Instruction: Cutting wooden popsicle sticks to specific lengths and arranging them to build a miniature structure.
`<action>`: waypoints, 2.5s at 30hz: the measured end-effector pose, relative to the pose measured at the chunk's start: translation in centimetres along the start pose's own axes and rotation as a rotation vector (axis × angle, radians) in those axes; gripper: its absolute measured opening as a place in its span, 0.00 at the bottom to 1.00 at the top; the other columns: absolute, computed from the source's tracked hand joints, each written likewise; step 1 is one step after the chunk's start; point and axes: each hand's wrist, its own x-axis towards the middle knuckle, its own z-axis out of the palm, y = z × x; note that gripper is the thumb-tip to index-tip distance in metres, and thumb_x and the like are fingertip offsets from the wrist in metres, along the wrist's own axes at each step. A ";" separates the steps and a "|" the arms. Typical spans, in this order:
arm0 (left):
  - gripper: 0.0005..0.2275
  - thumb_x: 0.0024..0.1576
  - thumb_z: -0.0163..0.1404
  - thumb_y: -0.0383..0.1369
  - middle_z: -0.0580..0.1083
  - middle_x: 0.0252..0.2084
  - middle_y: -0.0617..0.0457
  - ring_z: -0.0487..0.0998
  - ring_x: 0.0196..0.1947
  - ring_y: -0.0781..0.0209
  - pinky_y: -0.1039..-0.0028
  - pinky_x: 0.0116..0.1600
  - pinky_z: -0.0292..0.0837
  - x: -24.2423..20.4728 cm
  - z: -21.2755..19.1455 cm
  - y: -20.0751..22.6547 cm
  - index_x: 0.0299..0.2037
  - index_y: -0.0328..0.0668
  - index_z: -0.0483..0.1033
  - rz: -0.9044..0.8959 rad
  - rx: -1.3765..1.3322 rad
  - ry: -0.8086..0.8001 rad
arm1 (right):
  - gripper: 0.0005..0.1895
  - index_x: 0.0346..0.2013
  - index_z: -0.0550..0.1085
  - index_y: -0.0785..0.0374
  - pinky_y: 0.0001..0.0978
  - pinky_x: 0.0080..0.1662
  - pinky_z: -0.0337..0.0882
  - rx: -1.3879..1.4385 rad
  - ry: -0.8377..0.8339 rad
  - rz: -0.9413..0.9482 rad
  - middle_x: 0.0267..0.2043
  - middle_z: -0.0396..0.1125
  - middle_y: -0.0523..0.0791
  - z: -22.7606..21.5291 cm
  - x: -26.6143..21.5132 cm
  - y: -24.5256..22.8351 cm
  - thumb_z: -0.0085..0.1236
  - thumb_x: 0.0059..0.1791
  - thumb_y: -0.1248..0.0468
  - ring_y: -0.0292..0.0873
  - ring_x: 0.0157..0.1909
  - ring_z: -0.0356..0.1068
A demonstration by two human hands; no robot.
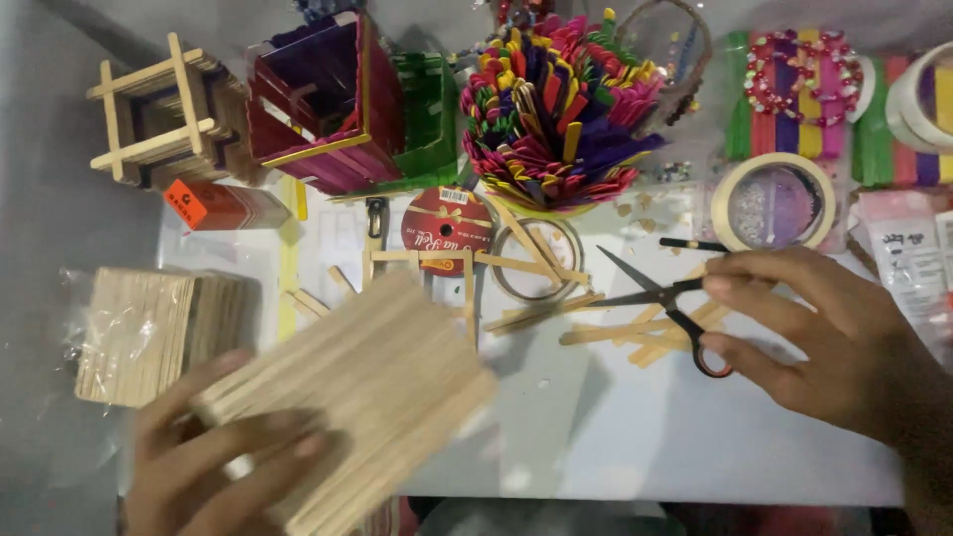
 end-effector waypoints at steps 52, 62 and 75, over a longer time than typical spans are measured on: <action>0.16 0.62 0.54 0.37 0.81 0.43 0.47 0.83 0.30 0.56 0.72 0.38 0.79 7.3 12.9 4.1 0.53 0.35 0.73 0.066 -0.835 -0.514 | 0.12 0.41 0.81 0.58 0.27 0.36 0.78 0.479 0.108 0.055 0.36 0.80 0.39 6.4 0.4 -3.9 0.70 0.46 0.58 0.34 0.31 0.80; 0.11 0.60 0.52 0.36 0.85 0.42 0.56 0.87 0.28 0.63 0.73 0.33 0.82 5.1 13.9 1.0 0.47 0.40 0.82 -0.037 -0.635 -0.538 | 0.23 0.54 0.77 0.52 0.28 0.41 0.80 0.246 -0.226 0.395 0.41 0.81 0.36 -1.2 -1.6 0.9 0.66 0.45 0.52 0.32 0.38 0.82; 0.15 0.62 0.53 0.48 0.75 0.34 0.54 0.74 0.32 0.53 0.64 0.39 0.68 5.5 16.7 0.2 0.46 0.46 0.79 0.487 -0.040 -0.424 | 0.14 0.49 0.80 0.44 0.35 0.42 0.72 -0.263 -0.626 1.265 0.33 0.80 0.41 -6.6 -8.1 2.2 0.54 0.51 0.51 0.44 0.31 0.79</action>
